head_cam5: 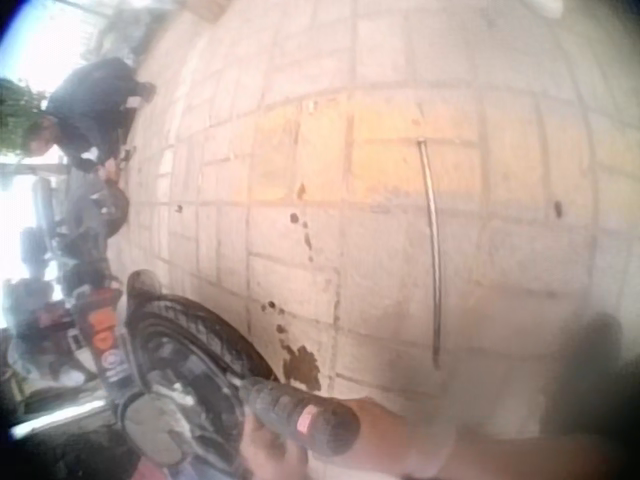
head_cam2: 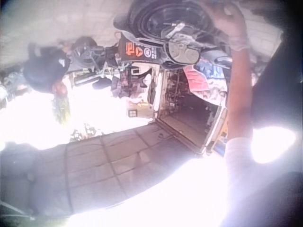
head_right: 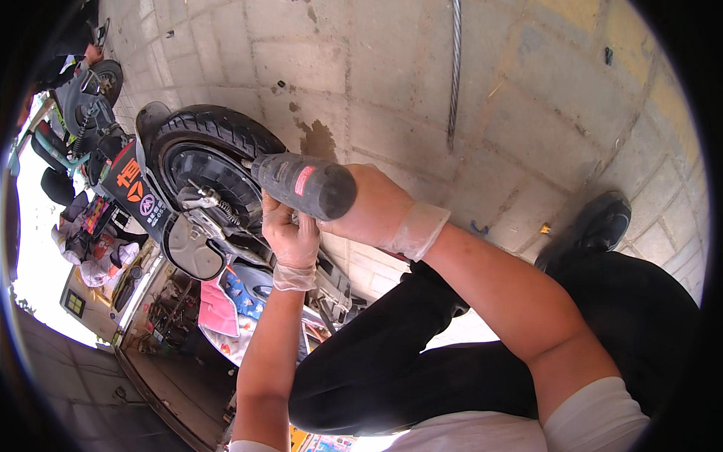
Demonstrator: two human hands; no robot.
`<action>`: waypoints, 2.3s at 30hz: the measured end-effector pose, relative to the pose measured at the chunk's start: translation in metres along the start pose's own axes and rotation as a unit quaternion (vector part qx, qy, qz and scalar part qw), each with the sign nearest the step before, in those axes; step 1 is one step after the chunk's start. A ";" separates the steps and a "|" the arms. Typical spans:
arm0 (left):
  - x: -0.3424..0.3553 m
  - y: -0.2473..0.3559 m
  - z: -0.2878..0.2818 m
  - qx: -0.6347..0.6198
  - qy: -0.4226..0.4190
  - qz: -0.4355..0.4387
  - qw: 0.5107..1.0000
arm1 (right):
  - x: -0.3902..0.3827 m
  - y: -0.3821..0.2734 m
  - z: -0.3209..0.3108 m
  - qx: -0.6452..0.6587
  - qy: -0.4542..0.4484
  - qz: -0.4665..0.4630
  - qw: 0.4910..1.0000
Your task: The person uses a wrench to loosen bolts on the rear wheel of an electric scooter, then switches to a cordless drill to remove the bolts. The person works on the wheel hub area while another person stands nearby.
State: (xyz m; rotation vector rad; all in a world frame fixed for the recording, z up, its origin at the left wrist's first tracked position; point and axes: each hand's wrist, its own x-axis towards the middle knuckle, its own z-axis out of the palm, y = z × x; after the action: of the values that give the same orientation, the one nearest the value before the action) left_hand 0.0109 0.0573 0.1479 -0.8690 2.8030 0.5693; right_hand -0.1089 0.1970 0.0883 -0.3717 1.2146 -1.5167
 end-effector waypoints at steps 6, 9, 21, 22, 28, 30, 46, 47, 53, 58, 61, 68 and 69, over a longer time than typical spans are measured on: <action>-0.001 -0.001 0.002 -0.028 0.018 -0.004 0.999 | 0.011 0.012 0.000 0.316 -0.043 0.146 0.937; -0.002 -0.006 0.007 -0.053 0.030 0.006 0.998 | 0.012 0.016 -0.005 0.357 -0.080 0.171 0.915; 0.079 0.018 -0.109 -0.033 0.010 -0.027 0.999 | 0.004 0.005 0.002 0.227 -0.021 0.151 0.962; 0.103 0.013 -0.118 0.075 -0.052 0.095 0.991 | 0.002 0.004 0.005 0.252 -0.024 0.160 0.954; 0.192 -0.003 -0.098 0.373 -0.389 0.265 0.800 | -0.001 0.006 0.007 0.275 -0.005 0.148 0.950; 0.203 -0.003 -0.094 0.366 -0.414 0.277 0.786 | 0.000 0.007 0.006 0.245 -0.005 0.139 0.960; 0.221 -0.019 -0.084 0.329 -0.400 0.316 0.795 | 0.015 0.026 0.007 0.530 -0.081 0.171 0.826; 0.222 -0.020 -0.086 0.318 -0.397 0.304 0.805 | 0.016 0.027 0.008 0.534 -0.082 0.172 0.824; 0.227 -0.028 -0.094 0.287 -0.384 0.258 0.839 | 0.022 0.025 0.014 0.537 -0.083 0.173 0.821; 0.228 -0.030 -0.095 0.275 -0.382 0.254 0.845 | 0.024 0.020 0.010 0.518 -0.092 0.197 0.827; 0.228 -0.030 -0.096 0.276 -0.378 0.254 0.846 | 0.022 0.016 0.010 0.515 -0.083 0.183 0.833; 0.230 -0.032 -0.096 0.269 -0.388 0.241 0.848 | 0.019 0.017 0.008 0.486 -0.094 0.185 0.849; 0.230 -0.033 -0.096 0.268 -0.388 0.243 0.848 | 0.019 0.018 0.007 0.469 -0.094 0.181 0.859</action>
State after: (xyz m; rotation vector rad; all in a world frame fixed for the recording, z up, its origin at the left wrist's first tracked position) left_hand -0.1623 -0.1240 0.1682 0.1862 2.1781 0.1006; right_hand -0.1000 0.1799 0.0694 0.3442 0.2595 -1.5013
